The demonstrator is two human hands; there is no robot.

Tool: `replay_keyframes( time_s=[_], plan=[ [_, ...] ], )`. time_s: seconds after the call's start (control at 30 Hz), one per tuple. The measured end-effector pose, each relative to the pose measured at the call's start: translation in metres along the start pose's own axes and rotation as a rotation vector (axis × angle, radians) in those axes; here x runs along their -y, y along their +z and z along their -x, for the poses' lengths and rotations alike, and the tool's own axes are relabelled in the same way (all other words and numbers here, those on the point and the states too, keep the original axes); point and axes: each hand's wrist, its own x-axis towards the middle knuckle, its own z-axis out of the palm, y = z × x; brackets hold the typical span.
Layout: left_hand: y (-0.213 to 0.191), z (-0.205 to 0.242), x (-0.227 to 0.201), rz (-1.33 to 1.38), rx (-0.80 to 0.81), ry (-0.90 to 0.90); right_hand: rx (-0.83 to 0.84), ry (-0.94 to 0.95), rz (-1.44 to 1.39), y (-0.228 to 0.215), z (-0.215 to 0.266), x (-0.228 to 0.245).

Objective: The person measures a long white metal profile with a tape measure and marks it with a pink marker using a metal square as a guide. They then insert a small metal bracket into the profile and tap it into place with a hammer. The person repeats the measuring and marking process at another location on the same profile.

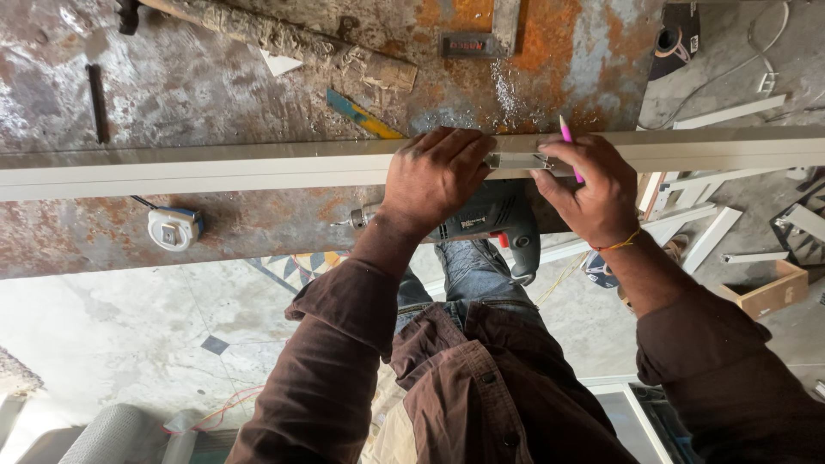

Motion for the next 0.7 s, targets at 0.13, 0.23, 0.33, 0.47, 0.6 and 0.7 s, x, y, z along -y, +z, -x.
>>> replay_keyframes(
  time_s=[0.13, 0.23, 0.33, 0.47, 0.6, 0.7],
  plan=[
    [-0.001, 0.000, -0.001, 0.007, 0.003, -0.001, 0.003, 0.004, 0.004, 0.000, 0.000, 0.000],
    [-0.005, -0.001, -0.002, -0.004, 0.010, 0.002, -0.008, -0.001, -0.019, 0.000, 0.000, -0.001],
    [-0.008, -0.005, -0.003, 0.008, 0.009, 0.013, -0.021, -0.002, -0.001, -0.001, 0.002, -0.002],
    [-0.013, -0.008, -0.005, 0.011, 0.017, 0.037, -0.062, 0.025, -0.007, 0.002, 0.006, -0.005],
    [-0.016, -0.011, -0.008, 0.016, 0.038, 0.041, -0.110, 0.030, 0.000, 0.003, 0.011, -0.010],
    [-0.018, -0.013, -0.011, -0.008, 0.062, 0.026, -0.114, 0.039, -0.016, 0.003, 0.014, -0.016]
  ],
)
